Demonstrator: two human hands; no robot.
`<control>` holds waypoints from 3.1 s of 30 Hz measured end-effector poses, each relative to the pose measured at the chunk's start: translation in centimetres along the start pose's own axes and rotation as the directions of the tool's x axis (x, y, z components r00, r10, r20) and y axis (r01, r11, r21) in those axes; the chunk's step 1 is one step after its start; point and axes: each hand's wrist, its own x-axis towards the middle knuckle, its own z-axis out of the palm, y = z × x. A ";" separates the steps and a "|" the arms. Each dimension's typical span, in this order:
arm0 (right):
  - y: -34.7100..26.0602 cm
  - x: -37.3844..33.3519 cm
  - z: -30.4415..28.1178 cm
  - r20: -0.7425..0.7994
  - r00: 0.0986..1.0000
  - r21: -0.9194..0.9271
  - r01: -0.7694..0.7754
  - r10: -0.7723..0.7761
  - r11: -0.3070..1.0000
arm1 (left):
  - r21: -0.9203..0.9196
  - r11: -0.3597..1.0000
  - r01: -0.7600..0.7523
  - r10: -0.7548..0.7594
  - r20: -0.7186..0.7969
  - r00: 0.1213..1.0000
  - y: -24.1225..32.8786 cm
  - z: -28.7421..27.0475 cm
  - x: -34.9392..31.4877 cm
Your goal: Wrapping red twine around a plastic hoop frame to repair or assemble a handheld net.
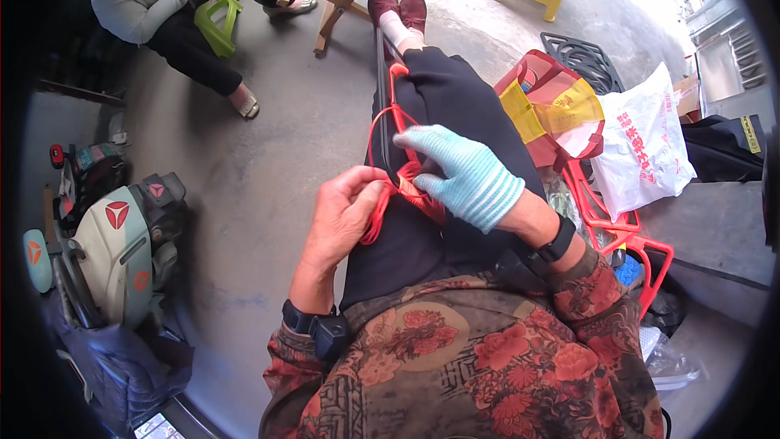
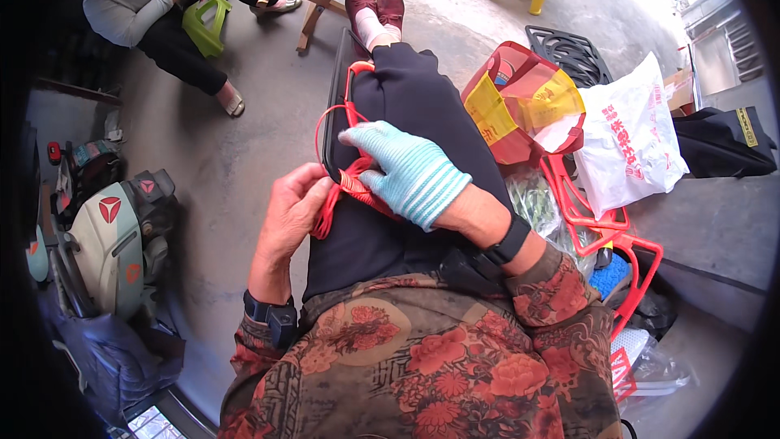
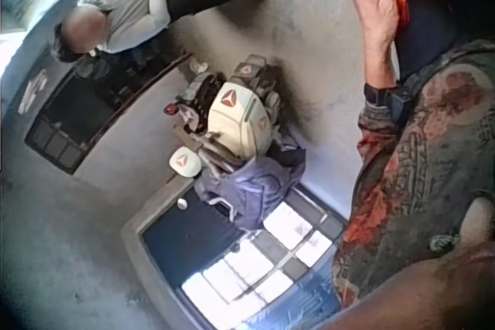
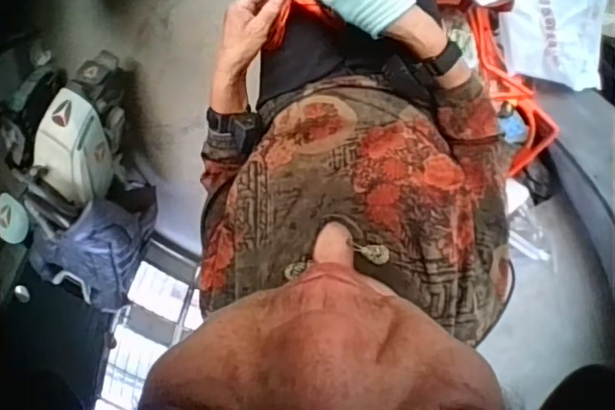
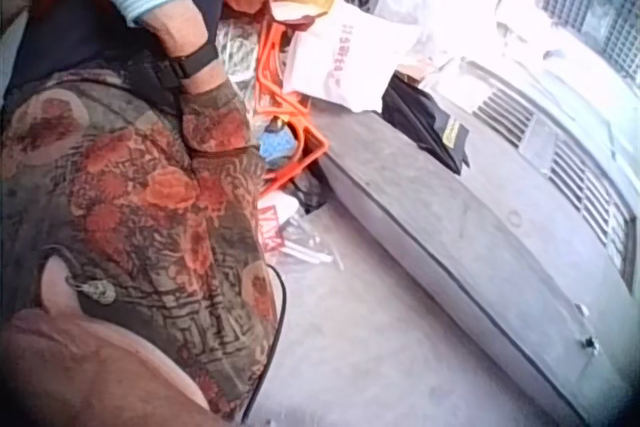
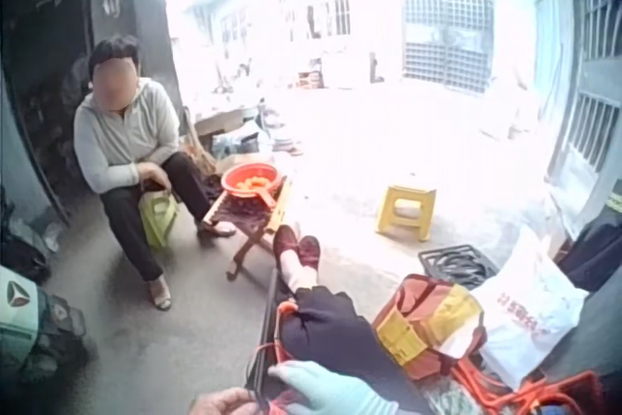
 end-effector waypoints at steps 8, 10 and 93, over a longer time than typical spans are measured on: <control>0.2 0.2 -1.8 0.183 0.983 -0.250 0.022 0.025 0.968 | -0.149 0.980 -0.130 0.120 -0.078 0.990 0.8 0.0 0.8; 0.4 0.0 -1.4 0.220 0.975 -0.302 0.050 0.018 0.952 | -0.199 0.969 -0.147 0.122 -0.133 0.984 0.6 0.4 0.6; 0.4 2.0 2.0 0.179 0.873 0.794 -0.401 0.454 0.458 | -0.674 0.737 0.036 -0.055 -0.007 0.998 0.2 2.6 -2.3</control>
